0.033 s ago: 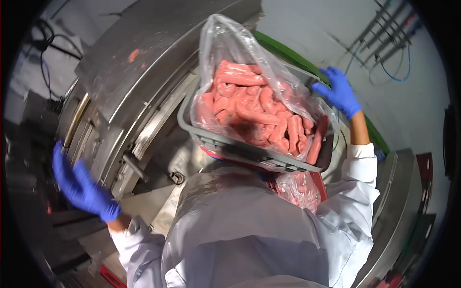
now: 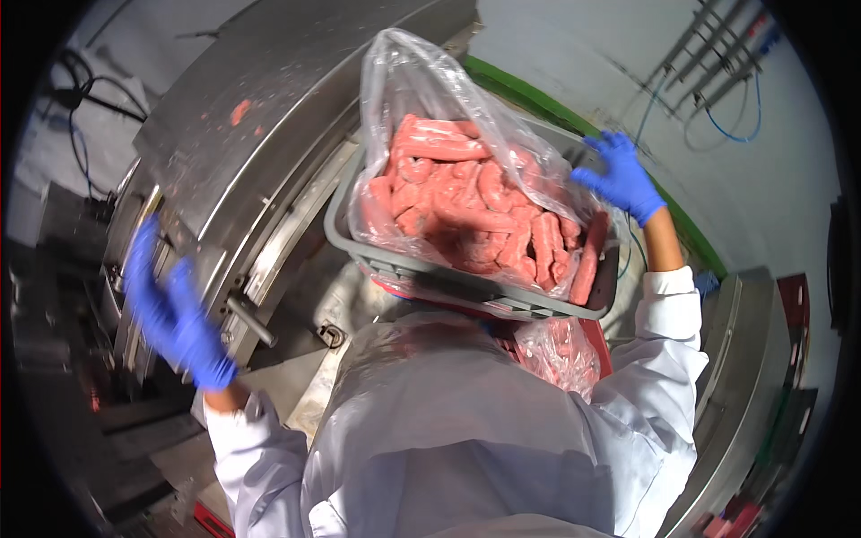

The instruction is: The person operates a meat slicing machine in a food processing facility. They place long logs of processed meat into the machine, which slices them into round pieces. The person then collects the sliced meat from the output tray and transfers it into plastic-lined crates for storage.

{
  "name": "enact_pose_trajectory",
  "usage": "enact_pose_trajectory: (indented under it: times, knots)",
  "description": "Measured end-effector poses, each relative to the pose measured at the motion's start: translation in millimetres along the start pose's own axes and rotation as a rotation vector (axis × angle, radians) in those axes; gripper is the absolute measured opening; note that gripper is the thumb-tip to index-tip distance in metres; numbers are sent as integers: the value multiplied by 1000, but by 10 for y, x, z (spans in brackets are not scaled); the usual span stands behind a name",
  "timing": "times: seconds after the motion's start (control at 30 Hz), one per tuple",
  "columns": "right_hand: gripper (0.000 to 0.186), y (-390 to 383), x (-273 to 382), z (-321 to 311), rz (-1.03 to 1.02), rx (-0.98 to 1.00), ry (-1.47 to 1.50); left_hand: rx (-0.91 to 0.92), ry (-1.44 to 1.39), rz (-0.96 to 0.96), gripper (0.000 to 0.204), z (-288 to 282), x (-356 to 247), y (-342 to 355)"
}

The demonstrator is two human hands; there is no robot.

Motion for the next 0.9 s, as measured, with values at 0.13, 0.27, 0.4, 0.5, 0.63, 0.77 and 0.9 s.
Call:
enact_pose_trajectory:
  times: [0.13, 0.27, 0.4, 0.5, 0.63, 0.77, 0.9]
  knots:
    - [61, -325, 2, 661, 78, 0, -236, 786, -253, 398, 29, 2008, -135, 212]
    - [31, -251, -247, 1025, 28, -47, -169, 1085, -154, 690, 42, 3346, 312, 63]
    - [21, -95, -742, 112, 57, -397, -147, 873, 61, 757, 53, 4060, 808, 400]
    - [21, 18, -1266, 195, 174, -459, -181, 1024, -83, 496, 56, 4360, 832, 781]
    - [20, 447, -1822, 493, 371, -353, -151, 1396, -579, -65, 58, 4811, 1220, 942]
    - [24, 598, -2208, 1208, 574, 24, 141, 1432, -450, -620, 80, 5065, 1626, 709]
    - [22, -197, -3124, 2045, 669, 272, 522, 1387, -627, -940, 72, 5206, 1841, 429]
Point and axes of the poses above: each hand's wrist, its own y-axis towards the middle knuckle, its own z-axis out of the palm, x = y × z, the point moved 4 cm from there along y, towards the middle knuckle, and after that the axes turned 3 degrees about x, right-handed, at the moved point
